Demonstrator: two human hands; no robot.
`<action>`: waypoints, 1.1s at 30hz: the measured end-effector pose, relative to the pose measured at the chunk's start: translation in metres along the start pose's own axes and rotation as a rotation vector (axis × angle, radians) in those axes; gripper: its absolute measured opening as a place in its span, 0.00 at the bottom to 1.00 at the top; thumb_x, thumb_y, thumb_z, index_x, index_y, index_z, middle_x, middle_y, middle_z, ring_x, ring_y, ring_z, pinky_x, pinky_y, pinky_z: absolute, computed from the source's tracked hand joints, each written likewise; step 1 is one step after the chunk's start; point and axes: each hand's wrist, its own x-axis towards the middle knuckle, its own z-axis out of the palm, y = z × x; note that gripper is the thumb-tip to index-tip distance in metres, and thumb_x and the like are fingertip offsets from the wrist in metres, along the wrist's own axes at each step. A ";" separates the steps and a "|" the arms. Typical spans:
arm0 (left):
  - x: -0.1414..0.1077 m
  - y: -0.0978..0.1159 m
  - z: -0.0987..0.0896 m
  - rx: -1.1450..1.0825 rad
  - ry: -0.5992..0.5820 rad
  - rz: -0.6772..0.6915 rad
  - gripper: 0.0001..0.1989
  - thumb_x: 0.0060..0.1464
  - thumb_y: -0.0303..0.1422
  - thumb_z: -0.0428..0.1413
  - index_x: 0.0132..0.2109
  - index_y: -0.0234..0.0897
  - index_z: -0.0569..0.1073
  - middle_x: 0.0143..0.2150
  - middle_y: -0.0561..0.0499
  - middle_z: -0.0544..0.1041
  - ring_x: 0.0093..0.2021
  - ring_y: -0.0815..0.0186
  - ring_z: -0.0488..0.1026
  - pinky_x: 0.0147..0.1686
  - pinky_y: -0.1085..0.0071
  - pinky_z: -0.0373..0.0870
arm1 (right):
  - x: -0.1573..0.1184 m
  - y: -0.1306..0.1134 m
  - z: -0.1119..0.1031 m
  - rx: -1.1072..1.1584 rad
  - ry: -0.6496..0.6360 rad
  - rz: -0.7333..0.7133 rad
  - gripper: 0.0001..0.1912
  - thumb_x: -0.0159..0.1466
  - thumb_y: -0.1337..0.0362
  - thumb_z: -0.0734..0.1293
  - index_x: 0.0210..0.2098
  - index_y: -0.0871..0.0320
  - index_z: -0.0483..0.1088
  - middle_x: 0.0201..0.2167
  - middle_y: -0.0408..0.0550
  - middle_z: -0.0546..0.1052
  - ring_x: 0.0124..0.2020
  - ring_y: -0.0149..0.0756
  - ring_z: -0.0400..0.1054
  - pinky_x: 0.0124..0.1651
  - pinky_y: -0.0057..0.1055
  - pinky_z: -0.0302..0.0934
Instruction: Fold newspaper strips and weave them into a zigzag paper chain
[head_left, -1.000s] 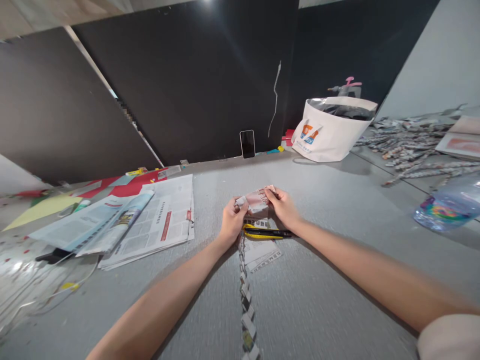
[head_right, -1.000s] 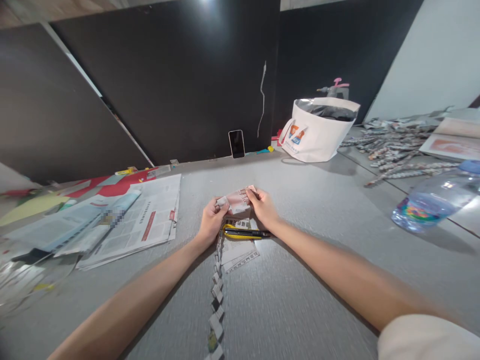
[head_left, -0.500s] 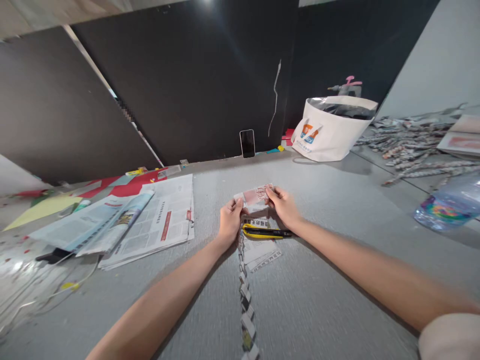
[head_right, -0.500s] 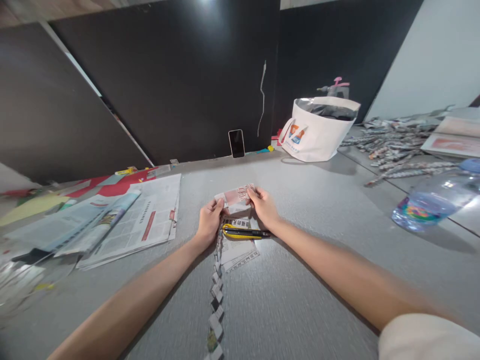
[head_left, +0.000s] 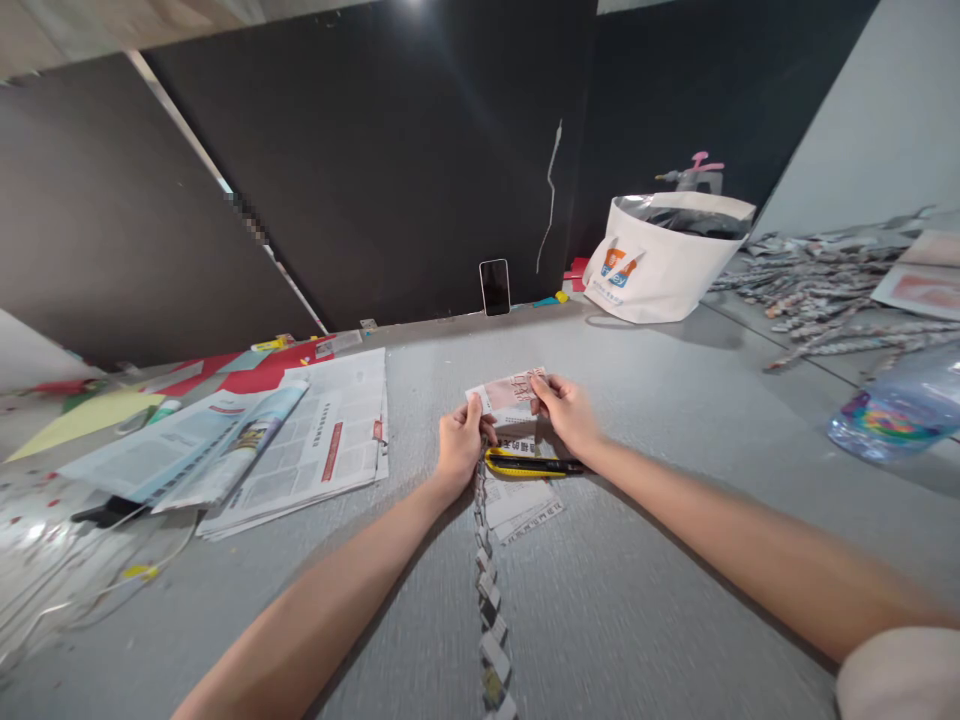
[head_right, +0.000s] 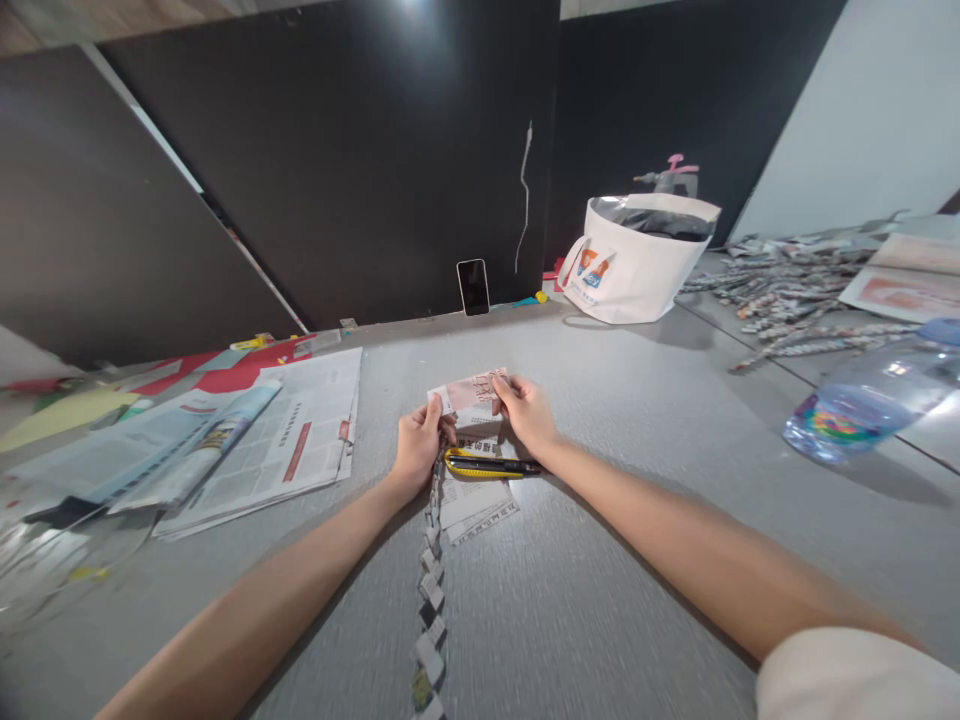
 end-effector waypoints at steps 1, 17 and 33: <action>0.000 0.000 0.000 -0.015 0.001 -0.015 0.34 0.59 0.65 0.53 0.27 0.36 0.74 0.18 0.48 0.72 0.19 0.67 0.68 0.26 0.69 0.63 | 0.000 0.001 0.000 -0.008 -0.001 0.004 0.25 0.69 0.43 0.67 0.24 0.55 0.69 0.20 0.43 0.71 0.23 0.32 0.60 0.30 0.33 0.52; -0.001 0.006 -0.004 -0.063 -0.053 0.045 0.34 0.51 0.51 0.70 0.59 0.36 0.77 0.34 0.50 0.80 0.30 0.69 0.74 0.32 0.73 0.72 | -0.004 -0.004 0.001 -0.019 -0.069 -0.048 0.26 0.68 0.41 0.68 0.26 0.55 0.67 0.20 0.41 0.69 0.23 0.32 0.62 0.30 0.31 0.54; 0.000 0.004 -0.003 -0.077 -0.064 -0.020 0.25 0.54 0.47 0.68 0.52 0.34 0.83 0.34 0.48 0.82 0.27 0.66 0.75 0.30 0.70 0.74 | -0.001 0.002 0.000 -0.051 -0.028 -0.039 0.26 0.69 0.44 0.67 0.23 0.55 0.68 0.20 0.42 0.70 0.24 0.32 0.62 0.31 0.31 0.55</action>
